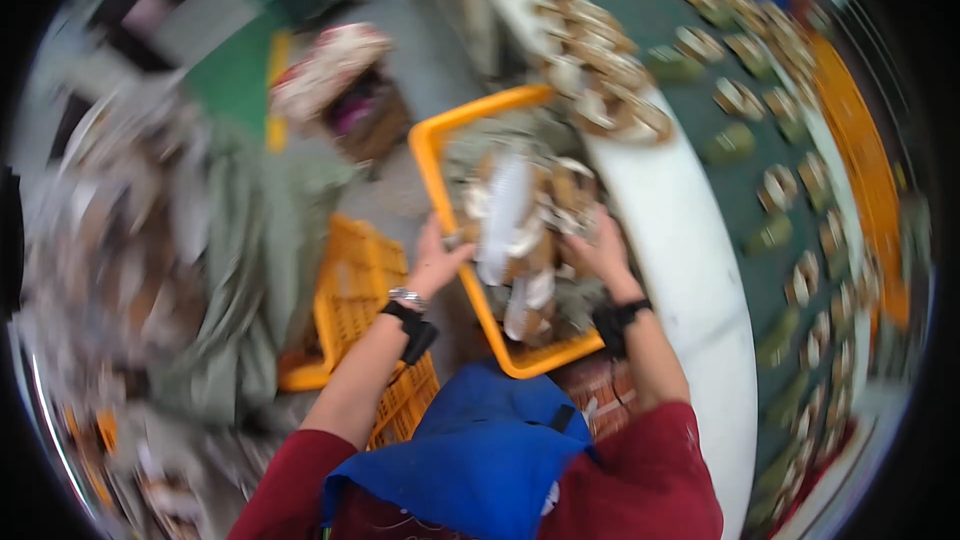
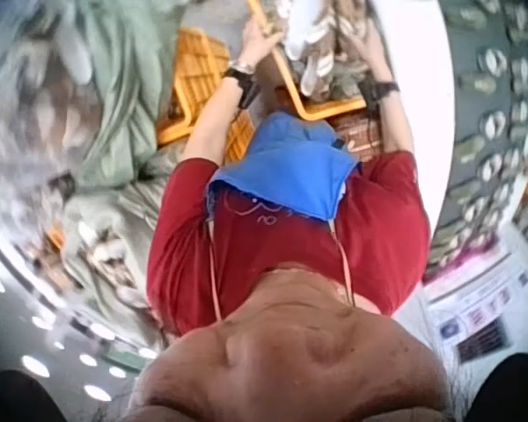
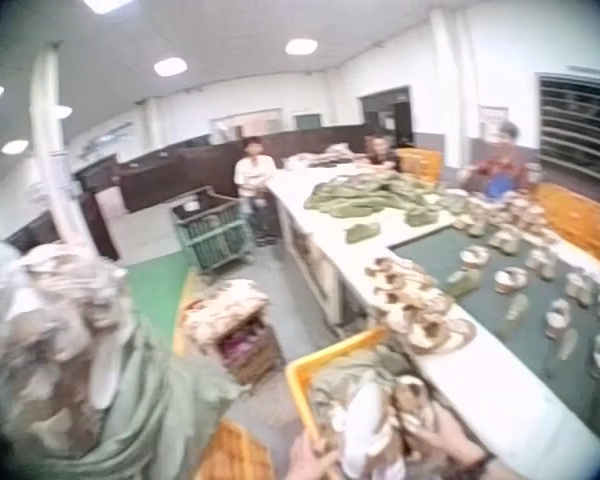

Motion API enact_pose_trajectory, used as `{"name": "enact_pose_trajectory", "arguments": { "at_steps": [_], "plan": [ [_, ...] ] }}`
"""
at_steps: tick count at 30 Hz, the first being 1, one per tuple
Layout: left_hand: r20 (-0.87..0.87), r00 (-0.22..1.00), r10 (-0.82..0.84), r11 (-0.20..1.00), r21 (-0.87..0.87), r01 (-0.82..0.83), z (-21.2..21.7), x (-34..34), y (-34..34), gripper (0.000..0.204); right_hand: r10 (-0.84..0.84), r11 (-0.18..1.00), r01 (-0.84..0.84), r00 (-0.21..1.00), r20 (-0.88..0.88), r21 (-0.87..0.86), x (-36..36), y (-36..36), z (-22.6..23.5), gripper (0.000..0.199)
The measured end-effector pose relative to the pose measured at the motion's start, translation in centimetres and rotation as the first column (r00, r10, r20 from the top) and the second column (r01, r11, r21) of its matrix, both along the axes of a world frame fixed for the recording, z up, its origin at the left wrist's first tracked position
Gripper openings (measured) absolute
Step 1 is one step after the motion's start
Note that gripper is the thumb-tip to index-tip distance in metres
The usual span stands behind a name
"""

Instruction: Moving finished shoe uppers from large bags into smaller bins and placing them onto a production line conveyor belt.

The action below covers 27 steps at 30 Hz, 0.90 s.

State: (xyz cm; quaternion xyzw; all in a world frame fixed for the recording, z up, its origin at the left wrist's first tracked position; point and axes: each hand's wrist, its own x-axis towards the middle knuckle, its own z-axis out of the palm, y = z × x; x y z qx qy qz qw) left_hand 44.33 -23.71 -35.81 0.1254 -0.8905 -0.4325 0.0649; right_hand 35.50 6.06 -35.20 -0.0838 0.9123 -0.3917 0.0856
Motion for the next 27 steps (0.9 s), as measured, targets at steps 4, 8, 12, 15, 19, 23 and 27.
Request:
{"name": "enact_pose_trajectory", "arguments": {
  "at_steps": [4,8,12,15,19,23,27],
  "plan": [
    [-0.188,0.97,-0.153,0.958,0.213,0.192,5.4,7.6,0.6,0.048,0.174,0.903,-0.161,0.985,-0.004,-0.398,1.5,-6.6,10.7,0.055],
    [-0.181,0.962,-0.202,0.97,0.099,0.222,21.5,22.4,0.0,0.054,0.65,0.558,-0.685,0.712,-0.267,-0.468,10.1,-19.7,21.5,0.048],
    [-0.448,0.868,0.214,0.885,-0.288,-0.367,31.3,41.0,-0.1,0.049,0.707,-0.094,-0.995,-0.055,-0.705,-0.016,27.7,-31.9,30.5,0.038],
    [-0.453,0.711,0.537,0.224,-0.737,-0.638,36.7,51.0,-0.7,0.063,0.496,-0.231,-0.934,-0.355,-0.792,0.273,36.9,-37.9,32.3,0.053],
    [0.037,0.418,0.908,0.251,-0.847,-0.469,34.2,62.0,0.0,0.055,0.614,-0.214,-0.85,-0.5,-0.611,0.481,42.0,-44.6,30.0,0.049],
    [0.056,0.486,0.872,0.32,-0.817,-0.48,33.8,64.1,5.3,0.031,0.738,-0.313,-0.742,-0.583,-0.34,0.593,43.7,-48.0,31.9,0.034],
    [0.154,0.478,0.865,0.459,-0.629,-0.628,36.6,64.5,5.0,0.029,0.694,-0.489,-0.757,-0.639,-0.332,0.434,42.5,-53.4,39.0,0.023]
  ]
}}
